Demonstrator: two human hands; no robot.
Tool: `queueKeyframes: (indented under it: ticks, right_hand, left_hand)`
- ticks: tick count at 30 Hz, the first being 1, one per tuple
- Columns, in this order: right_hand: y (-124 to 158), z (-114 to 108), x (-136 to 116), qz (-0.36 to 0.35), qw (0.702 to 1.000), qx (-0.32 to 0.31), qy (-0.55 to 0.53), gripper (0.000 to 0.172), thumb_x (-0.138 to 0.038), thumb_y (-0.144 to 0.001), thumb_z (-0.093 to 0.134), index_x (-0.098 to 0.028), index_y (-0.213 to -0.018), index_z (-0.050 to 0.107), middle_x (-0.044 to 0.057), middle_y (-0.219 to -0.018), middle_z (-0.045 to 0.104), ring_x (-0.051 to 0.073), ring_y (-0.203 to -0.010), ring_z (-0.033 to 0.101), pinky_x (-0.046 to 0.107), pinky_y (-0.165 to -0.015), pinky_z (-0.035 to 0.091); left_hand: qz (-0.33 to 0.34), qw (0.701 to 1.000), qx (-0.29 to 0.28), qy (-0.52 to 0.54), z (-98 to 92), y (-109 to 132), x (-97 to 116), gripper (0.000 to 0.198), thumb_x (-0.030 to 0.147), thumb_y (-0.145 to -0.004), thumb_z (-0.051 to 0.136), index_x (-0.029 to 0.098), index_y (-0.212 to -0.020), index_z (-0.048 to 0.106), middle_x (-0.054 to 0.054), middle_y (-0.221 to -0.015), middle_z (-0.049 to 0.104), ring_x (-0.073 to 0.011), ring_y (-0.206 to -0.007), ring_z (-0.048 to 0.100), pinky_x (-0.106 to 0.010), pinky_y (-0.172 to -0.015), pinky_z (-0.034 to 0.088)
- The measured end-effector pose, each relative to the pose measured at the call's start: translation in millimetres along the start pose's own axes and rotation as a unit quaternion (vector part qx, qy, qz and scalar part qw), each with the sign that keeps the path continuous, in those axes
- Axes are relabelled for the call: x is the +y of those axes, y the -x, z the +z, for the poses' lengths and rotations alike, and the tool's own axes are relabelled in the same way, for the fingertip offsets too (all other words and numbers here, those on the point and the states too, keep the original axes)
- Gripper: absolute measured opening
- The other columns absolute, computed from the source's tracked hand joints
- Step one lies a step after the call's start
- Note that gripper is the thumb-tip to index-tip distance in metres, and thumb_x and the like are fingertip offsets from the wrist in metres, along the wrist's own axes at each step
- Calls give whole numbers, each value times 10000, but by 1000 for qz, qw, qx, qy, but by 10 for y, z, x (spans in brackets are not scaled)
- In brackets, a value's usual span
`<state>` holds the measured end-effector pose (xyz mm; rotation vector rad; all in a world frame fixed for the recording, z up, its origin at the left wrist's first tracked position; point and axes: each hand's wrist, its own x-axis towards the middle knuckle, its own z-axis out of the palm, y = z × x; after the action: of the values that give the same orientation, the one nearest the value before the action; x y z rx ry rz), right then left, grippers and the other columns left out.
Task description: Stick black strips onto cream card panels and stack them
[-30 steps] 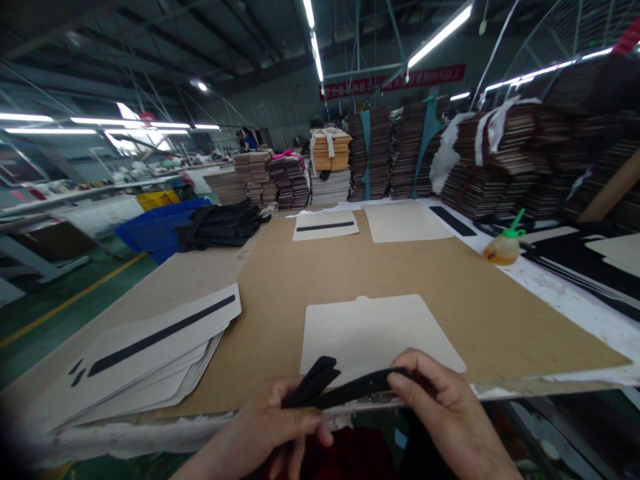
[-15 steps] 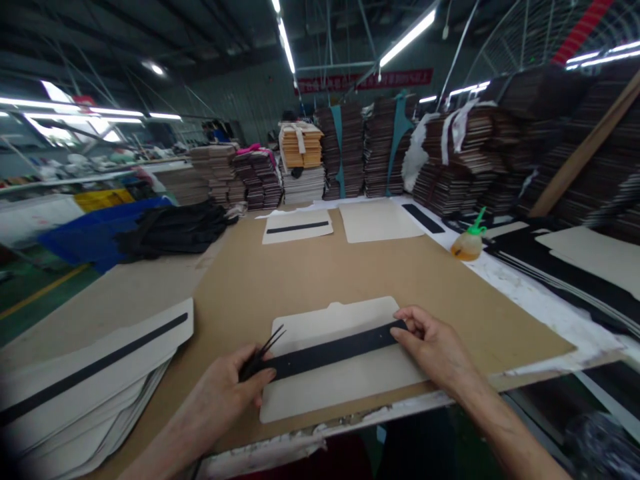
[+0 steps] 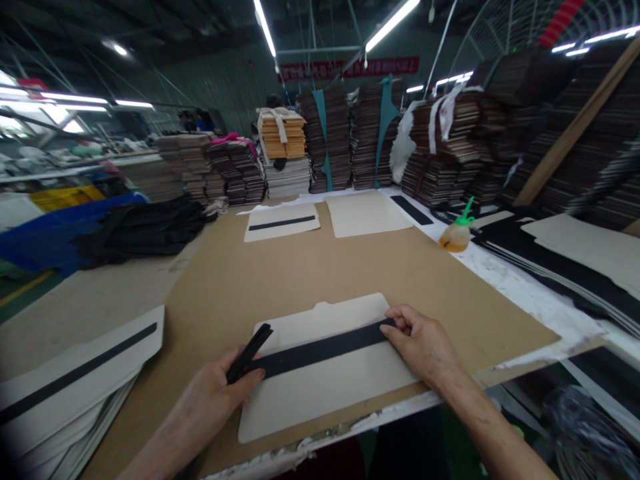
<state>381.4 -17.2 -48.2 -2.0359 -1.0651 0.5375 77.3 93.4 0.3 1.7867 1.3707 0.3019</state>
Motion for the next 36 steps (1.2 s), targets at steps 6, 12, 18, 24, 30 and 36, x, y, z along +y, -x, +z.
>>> queueKeyframes:
  ticks: [6, 12, 18, 24, 30, 36]
  right_hand:
    - [6, 10, -16, -5, 1000, 9, 24, 322, -460, -754, 566, -209, -939, 648, -31, -645, 590, 162, -594, 567, 291, -591, 430]
    - [-6, 43, -8, -10, 999, 13, 37, 341, -476, -742, 550, -209, -931, 646, -32, -640, 579, 162, -575, 551, 294, -583, 418]
    - [-4, 50, -4, -3, 998, 14, 57, 339, -472, -753, 537, -220, -951, 647, -32, -652, 593, 166, -593, 566, 299, -602, 418]
    - [-13, 70, 12, -14, 997, 25, 70, 310, -454, -772, 540, -221, -948, 645, -38, -625, 572, 167, -582, 562, 291, -580, 409]
    - [2, 78, 68, -85, 983, 36, 156, 272, -420, -826, 524, -235, -981, 648, 7, -813, 617, 177, -685, 607, 310, -665, 463]
    - [4, 86, 201, -138, 971, 57, 187, 302, -489, -839, 496, -242, -934, 641, 32, -961, 616, 188, -754, 627, 332, -700, 487]
  left_hand:
    - [7, 1000, -6, -12, 12, -56, -87, 323, 372, -782, 570, 162, -1013, 650, 3, -765, 679, -229, -756, 625, -284, -661, 424]
    - [-11, 1000, -17, 6, 6, -74, -132, 383, 409, -776, 568, 182, -1078, 636, 0, -902, 733, -243, -865, 667, -280, -716, 469]
    - [-14, 1000, -25, 7, 21, -68, -142, 440, 430, -785, 558, 176, -1139, 620, -4, -949, 738, -240, -889, 673, -280, -740, 481]
    - [-8, 999, -27, 20, 29, -81, -108, 420, 410, -785, 556, 161, -1117, 620, -20, -948, 737, -244, -902, 672, -294, -778, 485]
    - [0, 999, -22, 25, 33, -48, -118, 347, 369, -820, 558, 175, -1098, 633, 3, -869, 712, -220, -835, 647, -268, -699, 457]
    - [43, 995, -60, 71, -49, 139, -99, 273, 306, -837, 564, 198, -1067, 664, 26, -829, 661, -163, -736, 578, -237, -657, 421]
